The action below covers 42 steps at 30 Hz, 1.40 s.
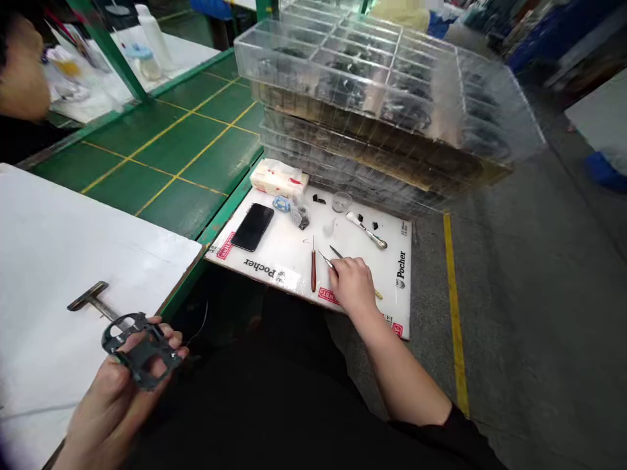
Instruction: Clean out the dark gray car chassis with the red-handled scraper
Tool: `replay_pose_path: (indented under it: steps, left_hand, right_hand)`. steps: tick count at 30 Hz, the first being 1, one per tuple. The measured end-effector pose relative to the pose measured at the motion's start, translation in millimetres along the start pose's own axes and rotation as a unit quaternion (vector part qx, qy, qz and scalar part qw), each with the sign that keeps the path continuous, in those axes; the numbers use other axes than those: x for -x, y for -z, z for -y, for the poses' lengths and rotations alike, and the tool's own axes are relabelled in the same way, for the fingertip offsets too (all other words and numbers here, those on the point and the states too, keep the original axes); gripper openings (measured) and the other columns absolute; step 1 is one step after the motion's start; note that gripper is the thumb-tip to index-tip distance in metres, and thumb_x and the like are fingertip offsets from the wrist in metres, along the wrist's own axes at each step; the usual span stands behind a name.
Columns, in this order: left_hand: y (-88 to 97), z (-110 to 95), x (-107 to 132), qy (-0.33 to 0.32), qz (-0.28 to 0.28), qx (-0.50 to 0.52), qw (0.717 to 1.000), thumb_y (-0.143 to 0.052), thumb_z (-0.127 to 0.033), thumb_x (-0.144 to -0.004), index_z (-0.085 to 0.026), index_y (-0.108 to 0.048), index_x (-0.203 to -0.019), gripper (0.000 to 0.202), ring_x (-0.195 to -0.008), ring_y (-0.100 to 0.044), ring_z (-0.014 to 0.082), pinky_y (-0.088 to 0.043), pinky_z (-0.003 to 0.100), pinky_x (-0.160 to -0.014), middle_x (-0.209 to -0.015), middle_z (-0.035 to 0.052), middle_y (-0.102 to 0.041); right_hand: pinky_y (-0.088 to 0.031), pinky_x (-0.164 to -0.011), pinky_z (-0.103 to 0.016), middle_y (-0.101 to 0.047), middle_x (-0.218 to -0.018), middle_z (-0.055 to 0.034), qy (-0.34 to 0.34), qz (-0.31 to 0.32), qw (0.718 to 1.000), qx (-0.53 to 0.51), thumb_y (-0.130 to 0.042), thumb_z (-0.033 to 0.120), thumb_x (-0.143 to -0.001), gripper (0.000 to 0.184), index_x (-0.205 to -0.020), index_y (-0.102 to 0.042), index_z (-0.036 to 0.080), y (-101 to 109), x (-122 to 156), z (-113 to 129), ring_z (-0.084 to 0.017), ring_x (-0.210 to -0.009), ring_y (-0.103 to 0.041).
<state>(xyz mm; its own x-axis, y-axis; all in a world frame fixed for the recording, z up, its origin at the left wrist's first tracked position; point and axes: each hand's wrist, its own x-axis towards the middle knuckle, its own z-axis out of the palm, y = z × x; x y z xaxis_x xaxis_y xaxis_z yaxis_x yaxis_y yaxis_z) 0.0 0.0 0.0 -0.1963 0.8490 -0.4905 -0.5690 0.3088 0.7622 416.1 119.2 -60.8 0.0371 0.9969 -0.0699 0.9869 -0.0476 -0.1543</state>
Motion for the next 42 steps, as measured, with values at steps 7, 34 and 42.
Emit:
replay_pose_path:
  steps: [7, 34, 42]
  left_hand:
    - [-5.3, 5, 2, 0.023, 0.040, -0.004, 0.999, -0.118, -0.052, -0.057, -0.024, -0.091, -0.124, 0.078, -0.095, -0.086, 0.0285, -0.078, 0.039, -0.086, -0.108, 0.0100, -0.087]
    - [5.0, 7, 31, -0.017, 0.203, 0.170, 0.964, -0.109, -0.043, -0.083, -0.024, -0.087, -0.135, 0.060, -0.103, -0.083, 0.0222, -0.072, 0.035, -0.094, -0.122, 0.0093, -0.084]
    - [16.9, 8, 39, -0.026, 0.203, 0.215, 0.955, -0.109, -0.043, -0.085, -0.025, -0.086, -0.140, 0.063, -0.103, -0.084, 0.0216, -0.073, 0.035, -0.091, -0.122, 0.0085, -0.086]
  right_hand:
    - [-0.046, -0.108, -0.048, -0.080, -0.138, -0.0197, -0.042, -0.024, 0.999, -0.002, -0.055, 0.030, -0.116, 0.041, -0.142, -0.083, 0.016, 4, 4, 15, -0.038, -0.126, -0.065]
    - [-0.068, -0.092, -0.033, -0.085, -0.125, -0.0055, 0.250, 0.285, 0.738, -0.558, -0.060, 0.032, -0.124, 0.038, -0.160, -0.067, 0.040, 77, 53, 125, -0.017, -0.096, -0.083]
    - [-0.063, -0.061, -0.027, -0.070, -0.110, -0.0020, 0.134, 0.527, 0.511, -0.666, -0.074, 0.037, -0.116, 0.041, -0.155, -0.067, 0.042, 66, 60, 170, -0.019, -0.086, -0.080]
